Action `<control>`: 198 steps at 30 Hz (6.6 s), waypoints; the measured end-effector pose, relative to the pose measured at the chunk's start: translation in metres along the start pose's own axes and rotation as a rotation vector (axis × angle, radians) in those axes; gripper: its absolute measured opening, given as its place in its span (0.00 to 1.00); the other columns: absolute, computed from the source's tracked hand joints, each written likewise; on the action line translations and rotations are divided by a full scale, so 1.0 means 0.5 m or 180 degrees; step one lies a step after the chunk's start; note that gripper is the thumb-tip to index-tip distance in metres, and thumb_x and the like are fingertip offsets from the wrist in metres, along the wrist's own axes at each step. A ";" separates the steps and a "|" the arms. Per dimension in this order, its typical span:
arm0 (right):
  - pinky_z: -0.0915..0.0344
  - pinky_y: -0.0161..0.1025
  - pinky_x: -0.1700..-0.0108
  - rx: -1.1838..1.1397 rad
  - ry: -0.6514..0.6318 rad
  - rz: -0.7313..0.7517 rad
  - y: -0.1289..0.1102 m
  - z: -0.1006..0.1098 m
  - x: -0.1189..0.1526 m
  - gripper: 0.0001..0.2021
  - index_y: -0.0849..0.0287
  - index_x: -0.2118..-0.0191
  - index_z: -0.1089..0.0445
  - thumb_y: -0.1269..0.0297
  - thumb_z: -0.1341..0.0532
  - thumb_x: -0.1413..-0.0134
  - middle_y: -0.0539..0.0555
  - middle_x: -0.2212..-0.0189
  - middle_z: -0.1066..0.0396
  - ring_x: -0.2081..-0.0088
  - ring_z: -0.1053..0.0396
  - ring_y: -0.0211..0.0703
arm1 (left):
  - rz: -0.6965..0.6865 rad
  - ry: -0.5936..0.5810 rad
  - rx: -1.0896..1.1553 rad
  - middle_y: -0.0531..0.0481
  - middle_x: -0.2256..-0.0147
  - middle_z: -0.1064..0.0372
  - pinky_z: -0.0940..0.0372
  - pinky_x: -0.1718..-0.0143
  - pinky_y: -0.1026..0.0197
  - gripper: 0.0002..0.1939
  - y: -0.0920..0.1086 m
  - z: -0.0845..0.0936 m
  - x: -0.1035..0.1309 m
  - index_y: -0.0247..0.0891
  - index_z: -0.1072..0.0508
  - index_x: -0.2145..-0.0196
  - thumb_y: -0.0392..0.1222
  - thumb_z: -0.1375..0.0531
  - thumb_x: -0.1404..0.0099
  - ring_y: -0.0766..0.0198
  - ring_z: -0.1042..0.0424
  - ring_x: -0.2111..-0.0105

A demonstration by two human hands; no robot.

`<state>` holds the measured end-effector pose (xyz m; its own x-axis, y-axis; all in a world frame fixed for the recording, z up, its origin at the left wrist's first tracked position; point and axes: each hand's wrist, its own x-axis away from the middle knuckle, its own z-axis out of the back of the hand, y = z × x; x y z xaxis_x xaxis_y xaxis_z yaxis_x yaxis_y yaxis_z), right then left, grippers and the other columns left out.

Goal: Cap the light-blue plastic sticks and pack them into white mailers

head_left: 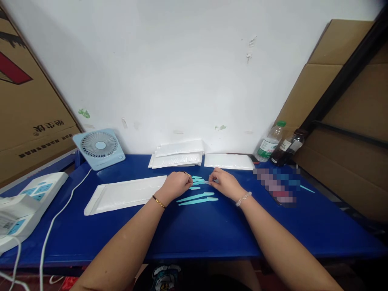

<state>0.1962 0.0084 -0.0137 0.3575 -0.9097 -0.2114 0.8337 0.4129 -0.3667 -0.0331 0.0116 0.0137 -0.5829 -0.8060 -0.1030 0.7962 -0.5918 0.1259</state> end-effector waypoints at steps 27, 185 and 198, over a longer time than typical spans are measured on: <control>0.42 0.33 0.70 -0.0173 -0.0263 -0.0009 0.029 0.037 0.017 0.03 0.59 0.71 0.31 0.68 0.42 0.52 0.51 0.72 0.31 0.73 0.35 0.37 | -0.0188 0.0062 0.0036 0.49 0.71 0.28 0.44 0.71 0.64 0.09 -0.016 -0.003 0.001 0.38 0.28 0.72 0.37 0.48 0.40 0.64 0.31 0.72; 0.40 0.34 0.66 0.0093 0.0105 0.0165 0.070 -0.004 -0.019 0.05 0.59 0.66 0.28 0.68 0.41 0.48 0.54 0.68 0.33 0.70 0.34 0.39 | 0.0663 0.0192 0.0019 0.46 0.60 0.29 0.41 0.60 0.60 0.09 -0.055 -0.054 -0.024 0.40 0.27 0.63 0.45 0.42 0.40 0.56 0.30 0.59; 0.41 0.33 0.67 -0.0098 0.0422 0.0109 0.057 -0.002 -0.020 0.05 0.58 0.70 0.35 0.72 0.47 0.47 0.51 0.70 0.35 0.71 0.37 0.37 | 0.0502 0.0229 0.0129 0.49 0.63 0.28 0.42 0.62 0.61 0.06 -0.051 -0.058 -0.024 0.41 0.27 0.67 0.39 0.44 0.41 0.59 0.31 0.61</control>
<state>0.2159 0.0294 -0.0232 0.3253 -0.8819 -0.3413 0.8078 0.4467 -0.3845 -0.0416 0.0365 -0.0168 -0.4370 -0.8871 -0.1489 0.8688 -0.4591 0.1855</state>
